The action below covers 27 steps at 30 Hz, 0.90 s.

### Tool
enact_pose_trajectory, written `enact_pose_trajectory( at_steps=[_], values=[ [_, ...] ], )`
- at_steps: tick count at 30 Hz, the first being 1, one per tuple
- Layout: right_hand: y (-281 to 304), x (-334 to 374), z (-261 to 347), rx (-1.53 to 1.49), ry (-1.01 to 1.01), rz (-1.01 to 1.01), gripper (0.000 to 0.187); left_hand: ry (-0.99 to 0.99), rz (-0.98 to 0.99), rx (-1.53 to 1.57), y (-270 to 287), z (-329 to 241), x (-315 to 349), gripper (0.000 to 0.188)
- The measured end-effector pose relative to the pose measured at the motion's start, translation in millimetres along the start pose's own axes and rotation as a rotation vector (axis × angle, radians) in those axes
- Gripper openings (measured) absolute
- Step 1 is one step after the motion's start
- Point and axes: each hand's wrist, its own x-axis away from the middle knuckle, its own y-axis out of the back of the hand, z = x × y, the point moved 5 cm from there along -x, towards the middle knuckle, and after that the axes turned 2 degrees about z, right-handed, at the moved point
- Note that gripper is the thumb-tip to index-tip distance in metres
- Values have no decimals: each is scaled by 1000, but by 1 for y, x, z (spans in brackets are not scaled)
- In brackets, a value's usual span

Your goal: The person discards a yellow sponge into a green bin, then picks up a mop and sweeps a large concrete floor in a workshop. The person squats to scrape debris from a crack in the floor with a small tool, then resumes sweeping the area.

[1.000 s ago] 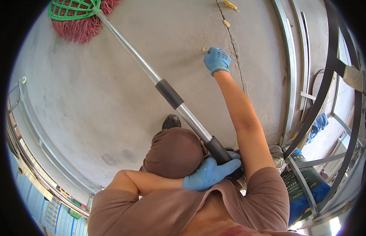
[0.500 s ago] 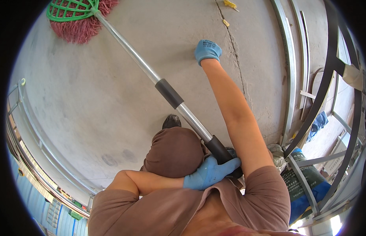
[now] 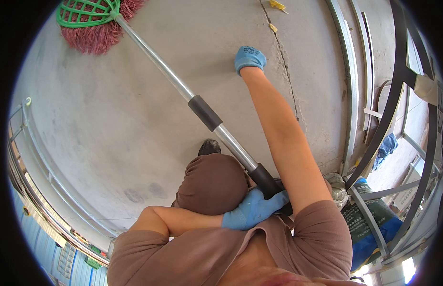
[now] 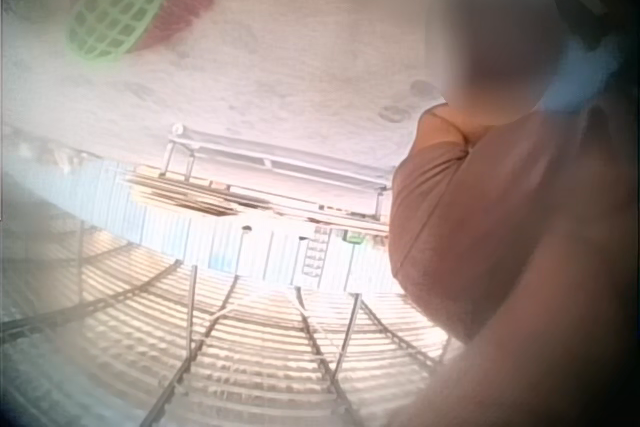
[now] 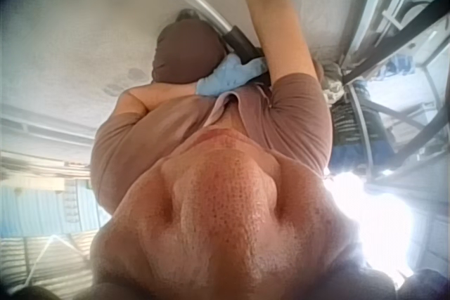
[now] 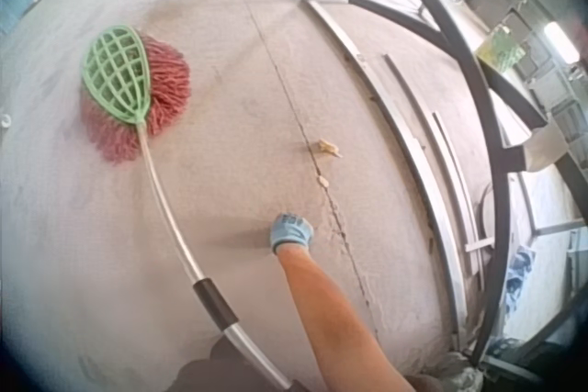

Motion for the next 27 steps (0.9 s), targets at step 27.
enact_pose_trajectory(
  at_steps=[27],
  values=[
    [25,22,-146,-1223,16,-164,23,51,-180,285,-11,10,-1,29]
  ],
)
